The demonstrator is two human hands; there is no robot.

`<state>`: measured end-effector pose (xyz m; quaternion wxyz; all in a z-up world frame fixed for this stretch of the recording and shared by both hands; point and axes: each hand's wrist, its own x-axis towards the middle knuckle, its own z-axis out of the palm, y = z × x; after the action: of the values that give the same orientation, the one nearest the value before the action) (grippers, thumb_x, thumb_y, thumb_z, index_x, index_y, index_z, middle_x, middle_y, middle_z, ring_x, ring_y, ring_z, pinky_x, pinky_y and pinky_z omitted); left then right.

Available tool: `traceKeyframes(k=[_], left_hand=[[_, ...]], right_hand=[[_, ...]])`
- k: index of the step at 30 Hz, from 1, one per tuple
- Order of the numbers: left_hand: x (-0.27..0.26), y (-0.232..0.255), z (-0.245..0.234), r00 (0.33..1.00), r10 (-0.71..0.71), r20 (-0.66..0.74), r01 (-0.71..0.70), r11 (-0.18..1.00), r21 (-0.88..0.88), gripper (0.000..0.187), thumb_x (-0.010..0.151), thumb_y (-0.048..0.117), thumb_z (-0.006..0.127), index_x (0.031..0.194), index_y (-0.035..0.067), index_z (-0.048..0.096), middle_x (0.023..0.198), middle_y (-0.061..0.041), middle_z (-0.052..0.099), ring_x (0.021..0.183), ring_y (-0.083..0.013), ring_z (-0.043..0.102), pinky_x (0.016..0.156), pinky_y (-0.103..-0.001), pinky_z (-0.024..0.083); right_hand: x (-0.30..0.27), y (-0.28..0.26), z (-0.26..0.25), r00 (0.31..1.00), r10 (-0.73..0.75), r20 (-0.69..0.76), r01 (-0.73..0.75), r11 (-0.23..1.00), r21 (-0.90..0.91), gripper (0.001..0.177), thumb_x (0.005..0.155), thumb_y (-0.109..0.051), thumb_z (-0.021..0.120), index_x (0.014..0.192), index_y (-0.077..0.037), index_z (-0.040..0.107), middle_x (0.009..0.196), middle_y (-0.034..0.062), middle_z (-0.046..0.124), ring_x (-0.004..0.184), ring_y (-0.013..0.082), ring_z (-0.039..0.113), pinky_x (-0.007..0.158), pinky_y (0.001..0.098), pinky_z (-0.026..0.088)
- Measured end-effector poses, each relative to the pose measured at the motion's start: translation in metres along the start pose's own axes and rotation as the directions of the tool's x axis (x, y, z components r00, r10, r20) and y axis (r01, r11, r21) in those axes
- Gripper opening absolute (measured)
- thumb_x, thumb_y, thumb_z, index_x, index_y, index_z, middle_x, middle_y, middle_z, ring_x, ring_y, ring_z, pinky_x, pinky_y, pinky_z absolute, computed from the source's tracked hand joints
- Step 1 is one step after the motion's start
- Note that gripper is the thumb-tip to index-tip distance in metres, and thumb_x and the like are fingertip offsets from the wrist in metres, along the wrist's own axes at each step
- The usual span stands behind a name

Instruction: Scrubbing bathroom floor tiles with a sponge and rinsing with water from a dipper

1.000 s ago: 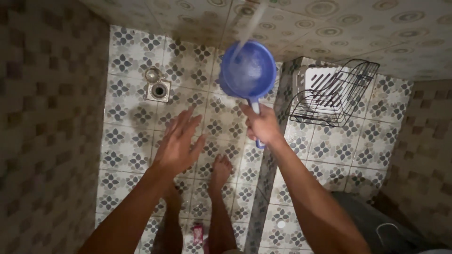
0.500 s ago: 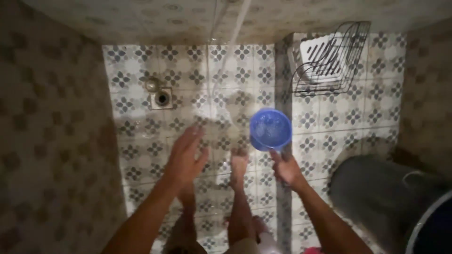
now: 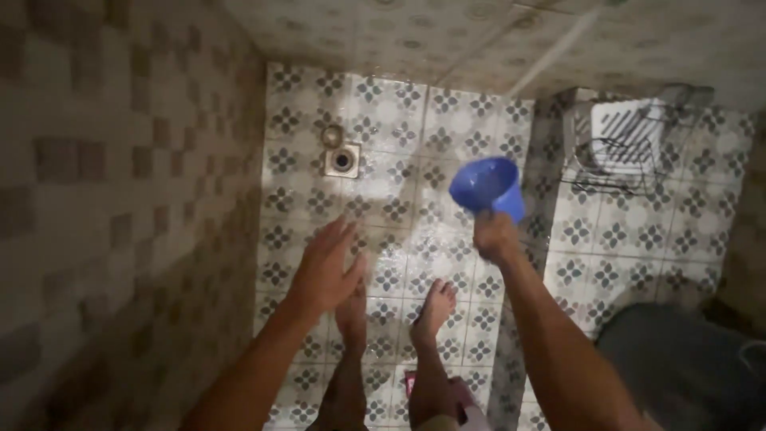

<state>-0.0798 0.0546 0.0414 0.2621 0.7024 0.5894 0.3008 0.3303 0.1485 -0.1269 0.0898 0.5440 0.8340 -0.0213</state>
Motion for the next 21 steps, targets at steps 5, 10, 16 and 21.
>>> traceKeyframes(k=[5, 10, 16, 21], left_hand=[[-0.009, -0.011, -0.034, 0.944, -0.279, 0.177, 0.282, 0.959, 0.01, 0.054, 0.102, 0.024, 0.061, 0.148, -0.002, 0.052, 0.147, -0.036, 0.048, 0.136, -0.0527, 0.049, 0.108, -0.062, 0.045], [-0.017, -0.018, -0.048, 0.99, -0.137, -0.024, 0.138, 0.989, 0.044, 0.051, 0.096, 0.026, 0.072, 0.135, -0.006, 0.062, 0.131, -0.038, 0.06, 0.122, -0.0532, 0.06, 0.099, -0.059, 0.052], [-0.023, -0.022, -0.041, 0.992, -0.109, -0.069, 0.109, 0.994, 0.004, 0.049, 0.096, 0.026, 0.071, 0.131, -0.008, 0.065, 0.125, -0.039, 0.062, 0.116, -0.0523, 0.063, 0.098, -0.054, 0.055], [-0.036, -0.013, -0.03, 0.988, -0.148, -0.046, 0.149, 0.989, 0.021, 0.053, 0.093, 0.023, 0.073, 0.135, -0.006, 0.063, 0.13, -0.04, 0.06, 0.12, -0.0544, 0.061, 0.1, -0.059, 0.052]], right_hand=[[0.097, -0.023, 0.068, 0.692, -0.458, -0.557, 0.167, 0.853, -0.494, 0.013, 0.091, -0.01, 0.06, 0.087, -0.001, 0.068, 0.059, 0.0088, 0.055, 0.048, 0.0279, 0.057, 0.04, 0.0427, 0.046], [0.146, -0.093, -0.043, 0.809, -0.022, -0.587, 0.056, 0.998, 0.041, 0.032, 0.094, -0.029, 0.059, 0.083, 0.0, 0.062, 0.062, 0.0108, 0.053, 0.049, 0.0393, 0.059, 0.04, 0.0461, 0.047], [0.142, -0.144, -0.193, 0.918, 0.371, 0.142, -0.391, 0.783, 0.484, 0.05, 0.1, -0.045, 0.05, 0.095, 0.001, 0.069, 0.082, 0.0271, 0.07, 0.091, 0.0499, 0.071, 0.077, 0.0609, 0.055], [0.122, -0.115, -0.164, 0.838, 0.384, 0.387, -0.54, 0.682, 0.493, 0.048, 0.095, -0.05, 0.057, 0.113, -0.006, 0.068, 0.102, 0.0224, 0.073, 0.106, 0.0448, 0.069, 0.089, 0.0585, 0.054]])
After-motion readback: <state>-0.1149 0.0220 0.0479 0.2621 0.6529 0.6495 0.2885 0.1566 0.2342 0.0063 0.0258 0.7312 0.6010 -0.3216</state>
